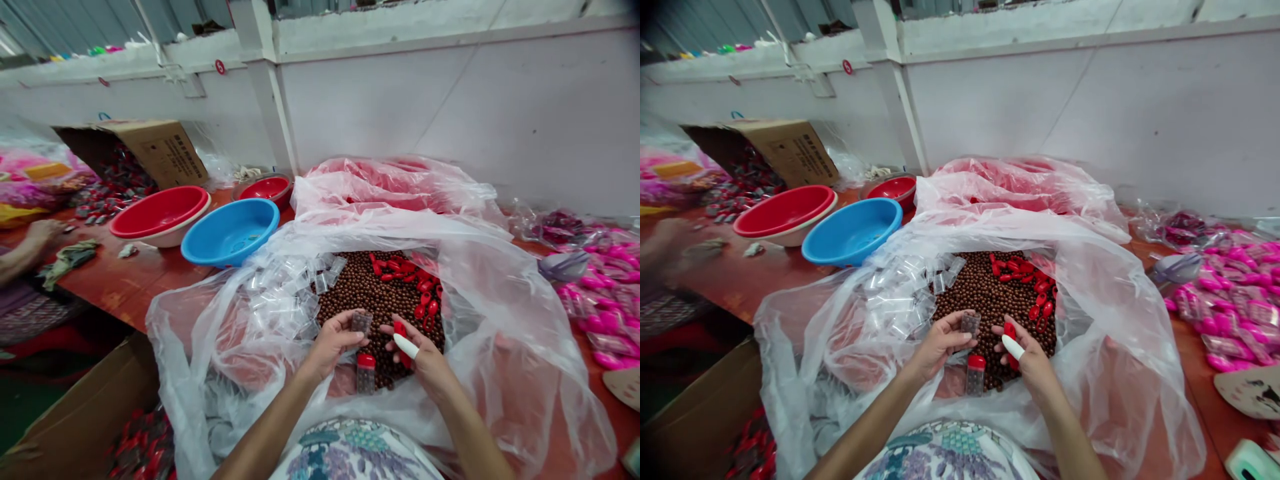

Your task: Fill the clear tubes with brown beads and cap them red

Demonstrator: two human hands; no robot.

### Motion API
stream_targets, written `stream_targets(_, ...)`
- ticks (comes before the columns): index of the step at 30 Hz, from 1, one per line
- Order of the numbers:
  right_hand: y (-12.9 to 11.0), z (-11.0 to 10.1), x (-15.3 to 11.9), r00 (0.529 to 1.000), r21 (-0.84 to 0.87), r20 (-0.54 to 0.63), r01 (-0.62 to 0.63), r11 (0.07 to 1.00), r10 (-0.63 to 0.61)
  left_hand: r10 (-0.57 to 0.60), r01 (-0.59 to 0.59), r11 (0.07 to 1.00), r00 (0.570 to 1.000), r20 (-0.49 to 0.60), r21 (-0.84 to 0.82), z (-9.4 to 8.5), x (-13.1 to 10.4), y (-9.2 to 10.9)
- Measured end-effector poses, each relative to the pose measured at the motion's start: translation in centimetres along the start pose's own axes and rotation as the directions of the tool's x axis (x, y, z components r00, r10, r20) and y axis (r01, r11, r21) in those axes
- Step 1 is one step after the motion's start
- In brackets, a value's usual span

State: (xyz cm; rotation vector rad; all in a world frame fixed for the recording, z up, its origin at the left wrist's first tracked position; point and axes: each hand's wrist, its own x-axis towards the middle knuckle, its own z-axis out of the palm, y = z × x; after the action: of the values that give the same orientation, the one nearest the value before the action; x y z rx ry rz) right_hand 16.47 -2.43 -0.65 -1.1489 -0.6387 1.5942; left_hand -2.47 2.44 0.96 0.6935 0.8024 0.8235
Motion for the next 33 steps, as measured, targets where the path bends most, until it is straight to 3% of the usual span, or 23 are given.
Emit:
stream_targets(4, -0.1, 0.4, 0.2, 0.992, -0.271, 0.040, 0.126, 0.954, -0.120, -0.017, 0.017, 0.994, 1.000, 0.002, 0.112, 0.2, -0.4, -0.2)
stream_targets(7, -0.6, 0.6, 0.3, 0.952, -0.502, 0.090, 0.297, 0.812, -0.293, -0.033, 0.031, 0.981, 0.999, 0.008, 0.194, 0.2, -0.6, -0.7)
stream_targets(10, -0.7, 0.7, 0.4, 0.903, -0.596, 0.177, 0.415, 0.687, -0.392, -0.015, 0.010, 0.971, 1.000, 0.021, 0.238, -0.1, -0.6, -1.3)
stream_targets(17, 0.5, 0.8, 0.2, 0.851, -0.674, 0.302, 0.509, 0.535, -0.430, 0.050, -0.082, 0.928, 0.994, 0.098, 0.362, -0.4, -0.6, -1.2)
stream_targets(22, 1.3, 0.5, 0.1, 0.813, -0.681, 0.331, 0.558, 0.475, -0.479, 0.018, -0.069, 0.932, 0.989, 0.146, 0.355, -0.1, -0.8, -1.0)
stream_targets(27, 0.7, 0.0, 0.1, 0.774, -0.693, 0.440, 0.615, 0.376, -0.455, 0.006, -0.064, 0.928, 0.988, 0.156, 0.366, 0.0, -0.8, -1.0)
stream_targets(33, -0.1, 0.1, -0.2, 0.720, -0.706, 0.511, 0.663, 0.248, -0.469, 0.121, -0.206, 0.785, 0.976, 0.183, 0.584, 0.1, -0.9, -0.4)
